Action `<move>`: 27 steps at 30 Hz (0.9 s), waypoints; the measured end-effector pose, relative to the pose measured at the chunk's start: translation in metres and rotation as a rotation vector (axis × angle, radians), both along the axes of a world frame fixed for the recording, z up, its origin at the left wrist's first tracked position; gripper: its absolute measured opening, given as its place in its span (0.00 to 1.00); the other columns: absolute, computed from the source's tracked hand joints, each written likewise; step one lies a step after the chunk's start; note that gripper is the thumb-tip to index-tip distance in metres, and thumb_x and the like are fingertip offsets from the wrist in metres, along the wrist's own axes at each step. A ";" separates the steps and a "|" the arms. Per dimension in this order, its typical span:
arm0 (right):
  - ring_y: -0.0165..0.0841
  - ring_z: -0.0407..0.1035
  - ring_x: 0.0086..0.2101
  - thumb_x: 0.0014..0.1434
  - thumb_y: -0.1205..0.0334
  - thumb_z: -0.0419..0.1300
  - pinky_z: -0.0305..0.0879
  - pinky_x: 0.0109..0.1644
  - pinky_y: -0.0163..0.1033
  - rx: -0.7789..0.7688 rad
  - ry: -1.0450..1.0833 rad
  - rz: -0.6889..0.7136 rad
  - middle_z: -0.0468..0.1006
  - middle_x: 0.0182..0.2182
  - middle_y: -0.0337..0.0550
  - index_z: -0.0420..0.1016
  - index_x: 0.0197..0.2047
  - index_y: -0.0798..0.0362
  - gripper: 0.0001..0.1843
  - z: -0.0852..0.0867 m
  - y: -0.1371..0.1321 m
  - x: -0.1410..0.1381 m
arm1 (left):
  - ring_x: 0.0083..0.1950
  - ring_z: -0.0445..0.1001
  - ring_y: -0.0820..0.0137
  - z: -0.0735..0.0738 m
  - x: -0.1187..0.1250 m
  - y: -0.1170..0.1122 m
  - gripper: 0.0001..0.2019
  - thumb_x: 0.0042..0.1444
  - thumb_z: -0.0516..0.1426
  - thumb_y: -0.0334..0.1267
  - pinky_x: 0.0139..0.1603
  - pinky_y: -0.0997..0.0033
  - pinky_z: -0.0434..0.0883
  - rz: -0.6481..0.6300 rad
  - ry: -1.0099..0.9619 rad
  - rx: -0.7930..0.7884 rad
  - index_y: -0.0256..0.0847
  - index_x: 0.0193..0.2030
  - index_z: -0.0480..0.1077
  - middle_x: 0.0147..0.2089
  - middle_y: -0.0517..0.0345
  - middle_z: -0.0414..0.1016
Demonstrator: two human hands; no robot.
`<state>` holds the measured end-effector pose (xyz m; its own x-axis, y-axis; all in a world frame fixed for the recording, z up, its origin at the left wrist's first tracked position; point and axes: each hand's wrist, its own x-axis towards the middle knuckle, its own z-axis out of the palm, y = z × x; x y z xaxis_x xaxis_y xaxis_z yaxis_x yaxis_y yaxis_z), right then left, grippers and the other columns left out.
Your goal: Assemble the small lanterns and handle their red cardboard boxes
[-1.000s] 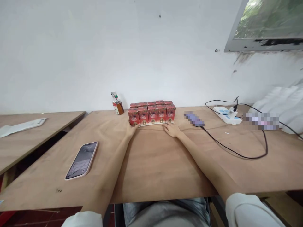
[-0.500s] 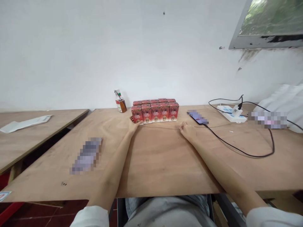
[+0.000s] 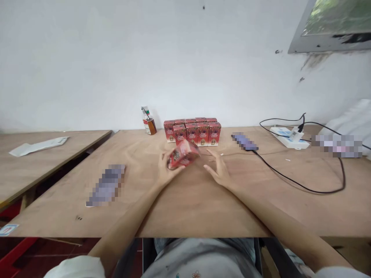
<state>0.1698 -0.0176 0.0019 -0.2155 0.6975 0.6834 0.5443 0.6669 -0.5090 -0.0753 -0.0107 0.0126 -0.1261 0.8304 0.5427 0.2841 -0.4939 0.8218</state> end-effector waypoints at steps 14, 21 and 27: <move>0.32 0.70 0.38 0.55 0.48 0.56 0.66 0.48 0.41 -0.486 0.442 0.271 0.75 0.38 0.40 0.67 0.37 0.50 0.14 -0.003 0.010 -0.008 | 0.43 0.75 0.62 0.009 0.005 0.000 0.39 0.33 0.69 0.45 0.46 0.61 0.70 -0.159 -0.282 -0.268 0.42 0.54 0.61 0.45 0.52 0.74; 0.33 0.71 0.42 0.47 0.54 0.63 0.67 0.49 0.42 -0.590 0.533 0.322 0.76 0.39 0.41 0.64 0.38 0.50 0.17 -0.007 0.015 -0.010 | 0.43 0.74 0.61 0.010 0.006 0.001 0.33 0.30 0.69 0.42 0.45 0.62 0.71 -0.161 -0.246 -0.299 0.40 0.46 0.66 0.44 0.54 0.74; 0.31 0.73 0.37 0.45 0.63 0.62 0.69 0.43 0.40 -0.574 0.476 0.345 0.75 0.38 0.42 0.57 0.48 0.49 0.27 -0.008 0.012 -0.009 | 0.40 0.75 0.62 0.015 0.005 -0.004 0.29 0.32 0.69 0.41 0.42 0.64 0.72 -0.257 -0.123 -0.316 0.41 0.44 0.69 0.39 0.56 0.76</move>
<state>0.1608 -0.0058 -0.0057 -0.2593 0.9138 0.3126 -0.0041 0.3227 -0.9465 -0.0706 -0.0151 0.0280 0.0590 0.9665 0.2499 0.0744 -0.2539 0.9644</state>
